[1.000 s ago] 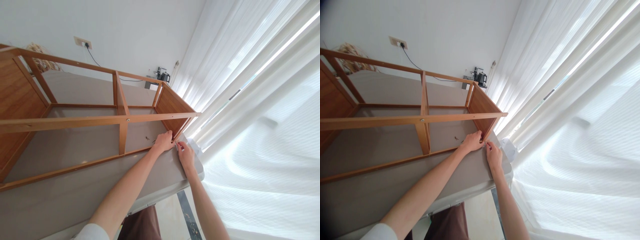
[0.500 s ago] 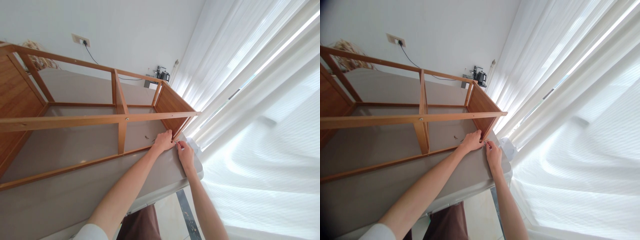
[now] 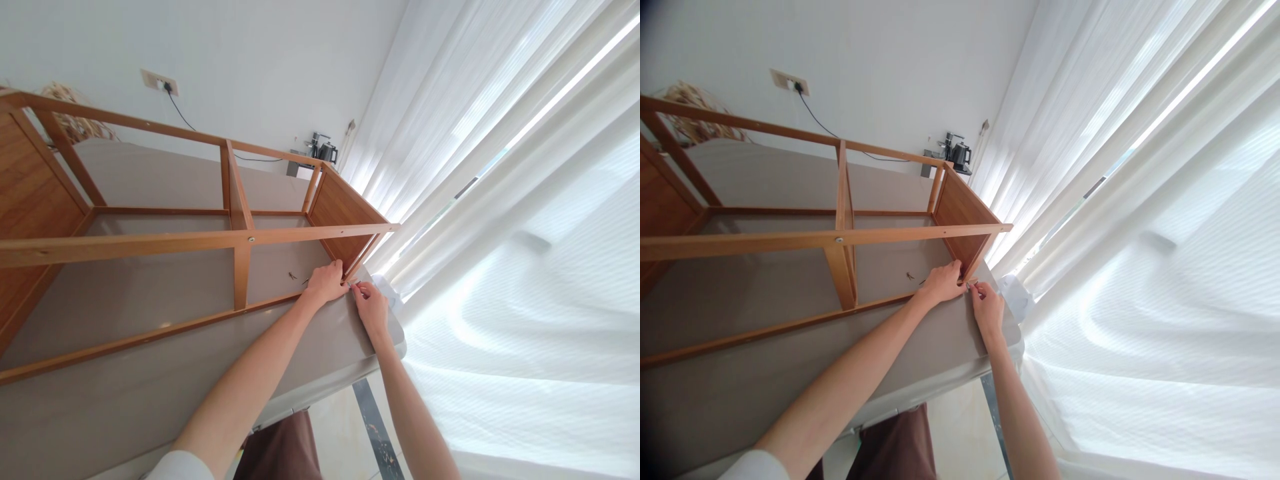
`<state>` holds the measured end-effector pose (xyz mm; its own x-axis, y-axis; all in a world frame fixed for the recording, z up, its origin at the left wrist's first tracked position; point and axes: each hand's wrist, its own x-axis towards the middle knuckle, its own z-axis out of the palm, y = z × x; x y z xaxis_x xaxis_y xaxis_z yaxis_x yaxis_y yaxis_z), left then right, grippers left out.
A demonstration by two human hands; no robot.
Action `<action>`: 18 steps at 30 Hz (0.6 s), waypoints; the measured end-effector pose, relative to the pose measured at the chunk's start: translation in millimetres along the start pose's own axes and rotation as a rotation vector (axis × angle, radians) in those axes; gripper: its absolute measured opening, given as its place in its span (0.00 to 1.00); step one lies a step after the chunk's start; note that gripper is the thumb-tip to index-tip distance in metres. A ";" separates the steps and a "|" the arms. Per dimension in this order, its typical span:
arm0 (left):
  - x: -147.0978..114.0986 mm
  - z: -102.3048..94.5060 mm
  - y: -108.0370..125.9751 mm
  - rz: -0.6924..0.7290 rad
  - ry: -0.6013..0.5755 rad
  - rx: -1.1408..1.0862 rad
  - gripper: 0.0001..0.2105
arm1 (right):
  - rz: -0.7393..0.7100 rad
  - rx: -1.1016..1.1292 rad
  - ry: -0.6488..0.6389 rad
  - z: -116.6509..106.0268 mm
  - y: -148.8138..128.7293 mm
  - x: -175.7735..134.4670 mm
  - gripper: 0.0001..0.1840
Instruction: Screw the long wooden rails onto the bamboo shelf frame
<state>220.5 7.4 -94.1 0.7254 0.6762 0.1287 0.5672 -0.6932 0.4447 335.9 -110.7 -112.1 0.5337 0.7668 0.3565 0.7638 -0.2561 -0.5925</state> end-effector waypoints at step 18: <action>-3.4 12.3 9.2 -0.030 0.097 0.085 0.16 | 0.112 0.144 0.062 4.2 11.4 7.4 0.21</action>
<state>228.0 -4.4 -101.3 0.6692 0.7147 0.2036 0.6219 -0.6885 0.3731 347.0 -105.5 -119.2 0.6374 0.6993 0.3235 0.6407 -0.2477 -0.7268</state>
